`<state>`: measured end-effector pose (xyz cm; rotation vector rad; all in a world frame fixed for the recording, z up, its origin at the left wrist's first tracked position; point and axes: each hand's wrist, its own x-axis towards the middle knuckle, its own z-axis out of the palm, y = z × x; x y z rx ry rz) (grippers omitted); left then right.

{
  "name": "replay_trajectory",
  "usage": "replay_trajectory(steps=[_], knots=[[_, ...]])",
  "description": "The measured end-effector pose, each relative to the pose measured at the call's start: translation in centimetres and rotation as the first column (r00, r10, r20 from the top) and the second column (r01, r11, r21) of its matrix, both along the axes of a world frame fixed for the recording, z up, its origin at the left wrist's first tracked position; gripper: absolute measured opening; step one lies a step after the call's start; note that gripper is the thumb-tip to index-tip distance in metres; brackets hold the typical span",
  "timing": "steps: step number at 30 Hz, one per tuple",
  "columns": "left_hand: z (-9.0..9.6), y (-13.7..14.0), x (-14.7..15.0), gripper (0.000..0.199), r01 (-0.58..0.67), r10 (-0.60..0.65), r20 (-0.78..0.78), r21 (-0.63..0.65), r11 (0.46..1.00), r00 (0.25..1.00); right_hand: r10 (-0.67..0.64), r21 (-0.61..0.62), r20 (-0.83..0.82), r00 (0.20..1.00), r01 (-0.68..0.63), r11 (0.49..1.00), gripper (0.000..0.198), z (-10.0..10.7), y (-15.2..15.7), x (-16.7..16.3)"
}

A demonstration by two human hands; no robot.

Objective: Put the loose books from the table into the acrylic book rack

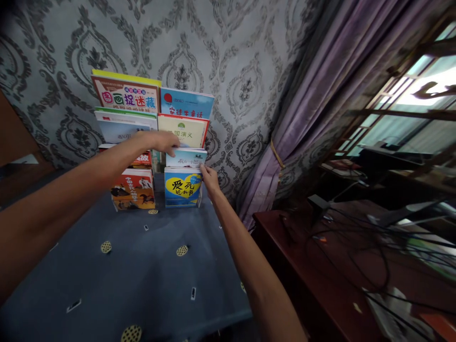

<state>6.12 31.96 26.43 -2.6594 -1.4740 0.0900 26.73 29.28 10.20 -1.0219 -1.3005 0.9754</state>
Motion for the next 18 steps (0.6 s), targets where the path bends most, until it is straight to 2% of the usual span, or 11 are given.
replay_trajectory(steps=[3, 8, 13, 18], knots=[[0.5, -0.35, 0.4, 0.036, -0.046, 0.043, -0.112, -0.023, 0.999, 0.993, -0.007, -0.002, -0.006, 1.0, 0.007, 1.0, 0.064, -0.09, 0.09, -0.03], [0.47, -0.65, 0.43, 0.04, -0.059, 0.056, -0.074, -0.035, 0.998, 0.996, -0.031, 0.022, 0.01, 0.999, 0.03, 0.999, 0.068, -0.42, 0.18, -0.11], [0.13, -1.03, 0.24, 0.04, -0.041, 0.047, -0.142, 0.045, 0.998, 0.989, -0.025, 0.014, -0.004, 1.0, 0.025, 1.0, 0.067, -0.45, -0.15, -0.11], [0.32, -0.32, 0.2, 0.042, -0.019, 0.022, -0.151, 0.021, 1.0, 0.988, -0.022, 0.002, -0.001, 1.0, 0.022, 1.0, 0.066, -0.41, -0.23, -0.02]])
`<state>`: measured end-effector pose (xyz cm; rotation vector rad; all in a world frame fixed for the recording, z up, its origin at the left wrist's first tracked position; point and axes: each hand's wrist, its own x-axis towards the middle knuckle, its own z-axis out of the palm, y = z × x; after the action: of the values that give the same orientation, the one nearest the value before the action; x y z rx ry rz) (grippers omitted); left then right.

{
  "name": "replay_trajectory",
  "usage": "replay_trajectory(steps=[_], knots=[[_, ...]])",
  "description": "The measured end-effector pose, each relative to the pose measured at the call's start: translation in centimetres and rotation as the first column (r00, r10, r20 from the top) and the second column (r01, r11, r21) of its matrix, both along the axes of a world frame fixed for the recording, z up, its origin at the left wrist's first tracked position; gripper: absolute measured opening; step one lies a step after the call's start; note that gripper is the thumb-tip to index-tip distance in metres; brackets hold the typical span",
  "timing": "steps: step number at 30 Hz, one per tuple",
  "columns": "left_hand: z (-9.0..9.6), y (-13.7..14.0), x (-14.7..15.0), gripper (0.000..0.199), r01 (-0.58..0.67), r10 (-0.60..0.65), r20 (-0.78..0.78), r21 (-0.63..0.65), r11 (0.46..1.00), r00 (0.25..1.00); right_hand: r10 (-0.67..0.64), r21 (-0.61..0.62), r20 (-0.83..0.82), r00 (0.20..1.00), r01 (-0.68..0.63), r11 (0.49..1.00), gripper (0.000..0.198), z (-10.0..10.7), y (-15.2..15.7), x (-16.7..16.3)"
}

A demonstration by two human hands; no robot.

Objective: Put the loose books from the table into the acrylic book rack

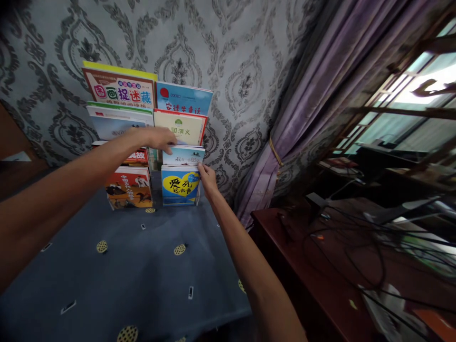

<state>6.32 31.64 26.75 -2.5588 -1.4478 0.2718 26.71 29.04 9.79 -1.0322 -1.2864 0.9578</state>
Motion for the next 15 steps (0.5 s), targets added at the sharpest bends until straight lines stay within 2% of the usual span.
replay_trajectory(steps=[4, 8, 11, 15], knots=[[-0.21, 0.75, -0.32, 0.04, 0.034, -0.033, 0.033, -0.022, 0.999, 0.999, 0.002, 0.02, 0.009, 1.0, -0.002, 1.0, 0.066, -0.17, 0.09, -0.01], [-0.64, 0.36, -0.38, 0.04, -0.014, 0.014, 0.083, -0.01, 1.0, 0.996, 0.011, 0.012, 0.009, 1.0, -0.011, 1.0, 0.063, -0.25, 0.0, 0.0], [-0.67, -0.12, -0.09, 0.042, -0.055, 0.055, 0.062, 0.003, 0.998, 0.997, 0.024, -0.006, -0.009, 1.0, -0.024, 1.0, 0.059, -0.2, -0.1, 0.08], [-0.56, 0.16, -0.19, 0.041, -0.052, 0.052, 0.028, 0.012, 0.999, 0.998, 0.006, -0.012, 0.001, 1.0, -0.006, 1.0, 0.053, -0.11, -0.02, 0.15]])
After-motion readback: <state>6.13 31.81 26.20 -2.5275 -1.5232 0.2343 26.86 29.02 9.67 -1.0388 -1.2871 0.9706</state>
